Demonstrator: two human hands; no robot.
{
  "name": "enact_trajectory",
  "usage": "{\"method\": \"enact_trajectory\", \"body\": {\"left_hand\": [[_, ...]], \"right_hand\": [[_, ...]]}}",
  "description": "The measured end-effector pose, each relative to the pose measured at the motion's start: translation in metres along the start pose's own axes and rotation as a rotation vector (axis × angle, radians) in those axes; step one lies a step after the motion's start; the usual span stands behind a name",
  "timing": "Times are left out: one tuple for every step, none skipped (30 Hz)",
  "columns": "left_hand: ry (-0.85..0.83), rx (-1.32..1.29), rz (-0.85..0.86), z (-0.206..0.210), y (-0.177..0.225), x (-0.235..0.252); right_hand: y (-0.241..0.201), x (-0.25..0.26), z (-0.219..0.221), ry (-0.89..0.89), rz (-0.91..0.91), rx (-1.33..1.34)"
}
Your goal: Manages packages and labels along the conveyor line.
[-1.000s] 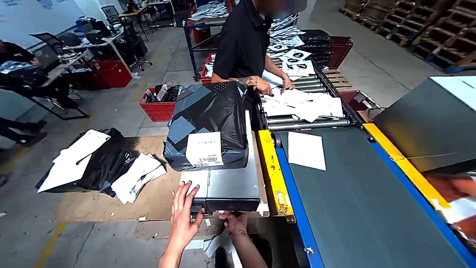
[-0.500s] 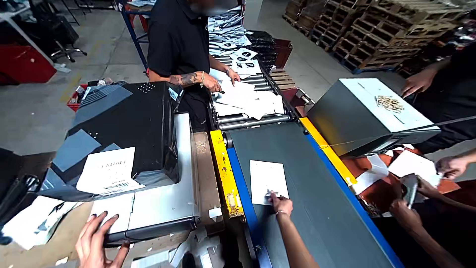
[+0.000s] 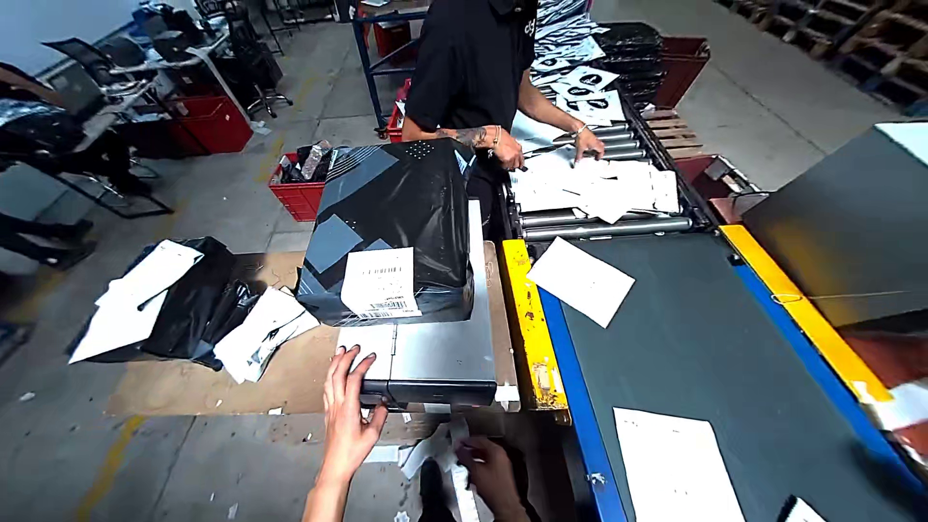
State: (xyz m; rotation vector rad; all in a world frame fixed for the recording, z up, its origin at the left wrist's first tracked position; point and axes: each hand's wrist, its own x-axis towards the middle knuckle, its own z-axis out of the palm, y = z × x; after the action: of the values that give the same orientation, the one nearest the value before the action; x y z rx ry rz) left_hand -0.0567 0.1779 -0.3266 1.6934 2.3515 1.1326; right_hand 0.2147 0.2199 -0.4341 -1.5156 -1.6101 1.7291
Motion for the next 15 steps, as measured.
{"method": "enact_trajectory", "body": {"left_hand": [[-0.011, 0.001, 0.005, -0.001, -0.001, 0.0], [-0.022, 0.003, 0.011, -0.003, -0.003, 0.0], [-0.032, 0.003, 0.015, -0.004, -0.004, -0.001], [-0.041, -0.002, 0.019, -0.005, -0.004, -0.002], [-0.046, -0.005, 0.023, -0.006, -0.004, -0.002], [-0.047, -0.007, 0.024, -0.006, -0.004, -0.002], [-0.048, -0.005, 0.025, -0.007, -0.003, -0.002], [-0.047, -0.001, 0.023, -0.007, -0.003, -0.002], [-0.042, 0.0, 0.024, -0.008, -0.003, -0.002], [-0.034, -0.002, 0.032, -0.008, -0.005, -0.003], [-0.022, -0.009, 0.048, -0.007, -0.007, -0.003], [-0.021, -0.017, 0.067, -0.005, -0.009, -0.002], [-0.023, -0.017, 0.084, -0.002, -0.009, -0.001], [-0.023, -0.015, 0.097, 0.0, -0.009, 0.0], [-0.024, -0.016, 0.109, 0.001, -0.009, 0.0]], "right_hand": [[-0.015, 0.008, 0.028, -0.034, 0.033, 0.155], [-0.032, 0.015, 0.047, -0.022, 0.092, 0.276], [-0.048, 0.02, 0.059, 0.016, 0.179, 0.358], [-0.063, 0.025, 0.065, 0.069, 0.264, 0.414], [-0.076, 0.03, 0.068, 0.123, 0.335, 0.454], [-0.084, 0.033, 0.07, 0.18, 0.38, 0.482], [-0.088, 0.037, 0.072, 0.234, 0.407, 0.5], [-0.09, 0.04, 0.075, 0.286, 0.417, 0.512], [-0.091, 0.042, 0.079, 0.331, 0.408, 0.515], [-0.092, 0.043, 0.084, 0.364, 0.377, 0.516], [-0.094, 0.041, 0.087, 0.386, 0.324, 0.522], [-0.097, 0.037, 0.084, 0.385, 0.278, 0.52], [-0.099, 0.032, 0.075, 0.353, 0.268, 0.497], [-0.098, 0.025, 0.058, 0.295, 0.278, 0.449], [-0.089, 0.018, 0.033, 0.234, 0.268, 0.39]]}}
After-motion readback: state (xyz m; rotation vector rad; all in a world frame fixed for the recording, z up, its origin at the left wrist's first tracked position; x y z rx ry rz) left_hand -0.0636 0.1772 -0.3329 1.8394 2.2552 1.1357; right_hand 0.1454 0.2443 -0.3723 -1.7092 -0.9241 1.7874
